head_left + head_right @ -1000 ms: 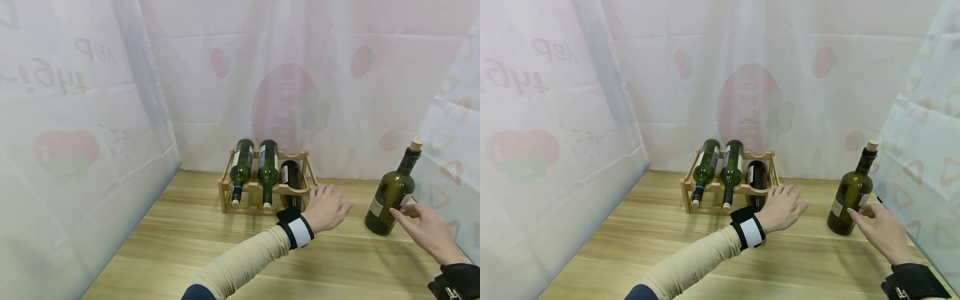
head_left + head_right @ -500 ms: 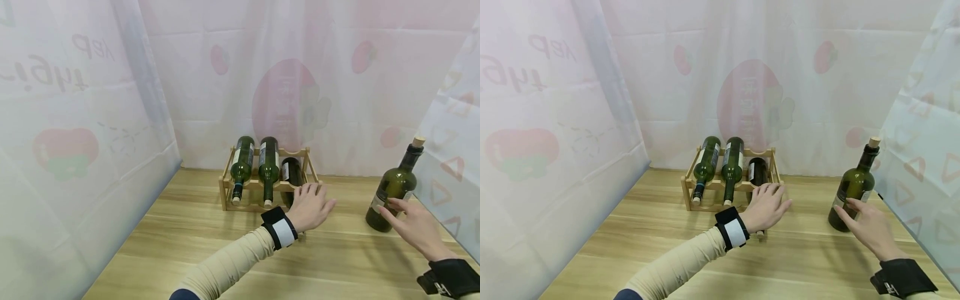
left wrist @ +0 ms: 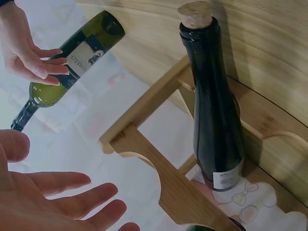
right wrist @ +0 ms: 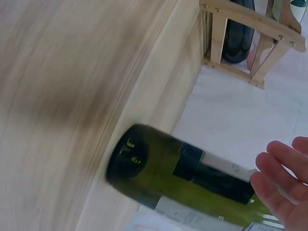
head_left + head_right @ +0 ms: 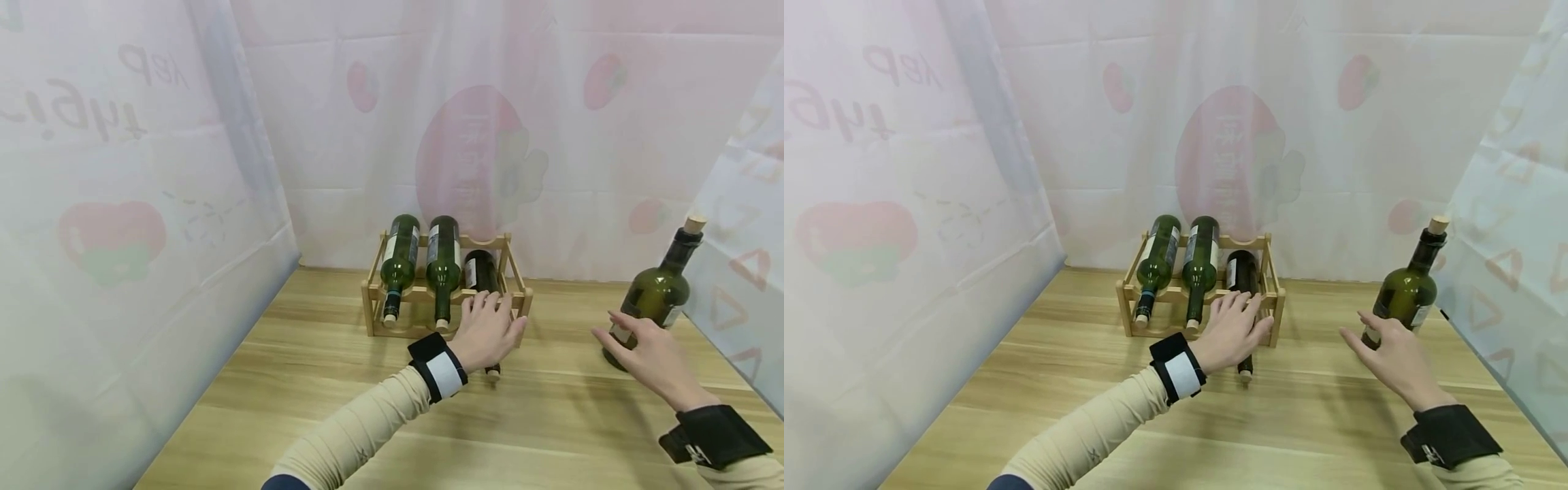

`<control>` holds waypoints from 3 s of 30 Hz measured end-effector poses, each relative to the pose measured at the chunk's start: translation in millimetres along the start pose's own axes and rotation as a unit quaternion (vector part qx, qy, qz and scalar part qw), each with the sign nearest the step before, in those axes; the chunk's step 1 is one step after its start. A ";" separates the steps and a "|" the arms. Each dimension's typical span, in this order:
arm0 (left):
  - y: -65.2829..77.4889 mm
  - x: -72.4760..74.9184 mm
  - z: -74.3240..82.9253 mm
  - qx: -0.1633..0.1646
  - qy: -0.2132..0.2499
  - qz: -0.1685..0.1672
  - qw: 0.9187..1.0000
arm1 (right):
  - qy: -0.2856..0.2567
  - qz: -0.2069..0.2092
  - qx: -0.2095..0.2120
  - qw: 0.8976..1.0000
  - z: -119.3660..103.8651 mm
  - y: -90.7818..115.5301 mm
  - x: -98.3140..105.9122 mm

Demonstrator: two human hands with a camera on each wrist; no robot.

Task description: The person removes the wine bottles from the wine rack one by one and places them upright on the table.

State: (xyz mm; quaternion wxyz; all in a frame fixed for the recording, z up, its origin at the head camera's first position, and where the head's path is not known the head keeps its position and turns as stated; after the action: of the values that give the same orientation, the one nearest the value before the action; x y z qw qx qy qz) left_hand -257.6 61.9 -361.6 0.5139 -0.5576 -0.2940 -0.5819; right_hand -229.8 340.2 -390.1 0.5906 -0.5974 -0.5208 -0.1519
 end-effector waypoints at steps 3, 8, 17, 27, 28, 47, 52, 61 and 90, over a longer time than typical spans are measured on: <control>1.2 1.2 -4.0 0.006 0.000 0.003 1.000 | -0.008 -0.014 0.002 1.000 -5.7 -4.9 -2.6; 2.5 1.9 -11.3 0.009 -0.010 0.009 1.000 | -0.023 -0.020 0.009 0.999 -15.1 -12.4 -7.4; 5.0 3.1 -23.2 0.005 -0.032 0.015 0.999 | -0.031 0.019 0.043 0.998 -25.9 -22.0 -25.8; 7.2 5.4 -37.4 0.017 -0.023 0.017 0.999 | -0.022 0.058 0.092 0.994 -38.1 -35.0 -40.2; 7.1 5.6 -38.4 0.017 -0.022 0.018 0.999 | -0.021 0.061 0.094 0.993 -39.4 -36.2 -41.1; 12.0 7.1 -57.1 0.028 -0.003 0.032 0.999 | -0.040 0.058 0.129 0.989 -61.2 -55.1 -57.2; 13.5 5.8 -62.1 0.033 -0.003 0.024 0.999 | -0.031 0.068 0.148 0.986 -67.8 -60.1 -61.7; 13.2 6.0 -69.0 0.042 0.015 0.028 0.999 | -0.016 0.088 0.161 0.983 -73.0 -70.9 -71.0; 7.5 -12.8 -90.2 0.161 0.476 0.074 0.861 | -0.018 0.106 0.137 0.985 -73.9 -75.7 -89.9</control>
State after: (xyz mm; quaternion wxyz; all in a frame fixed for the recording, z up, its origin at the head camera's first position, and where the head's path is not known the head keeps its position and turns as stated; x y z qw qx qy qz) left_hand -283.9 -19.4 -394.1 0.7155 -0.1420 -0.0609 -0.6813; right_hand -295.3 218.4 -401.3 0.6700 -0.5656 -0.4808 -0.0053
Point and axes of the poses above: each hand's wrist, its own y-axis away from the middle knuckle, its own x-axis out of the back of the hand, z = x × y, the point moved 1 cm from there along -y, towards the middle knuckle, and after that the axes turned 9 degrees about x, right-handed, at the moved point
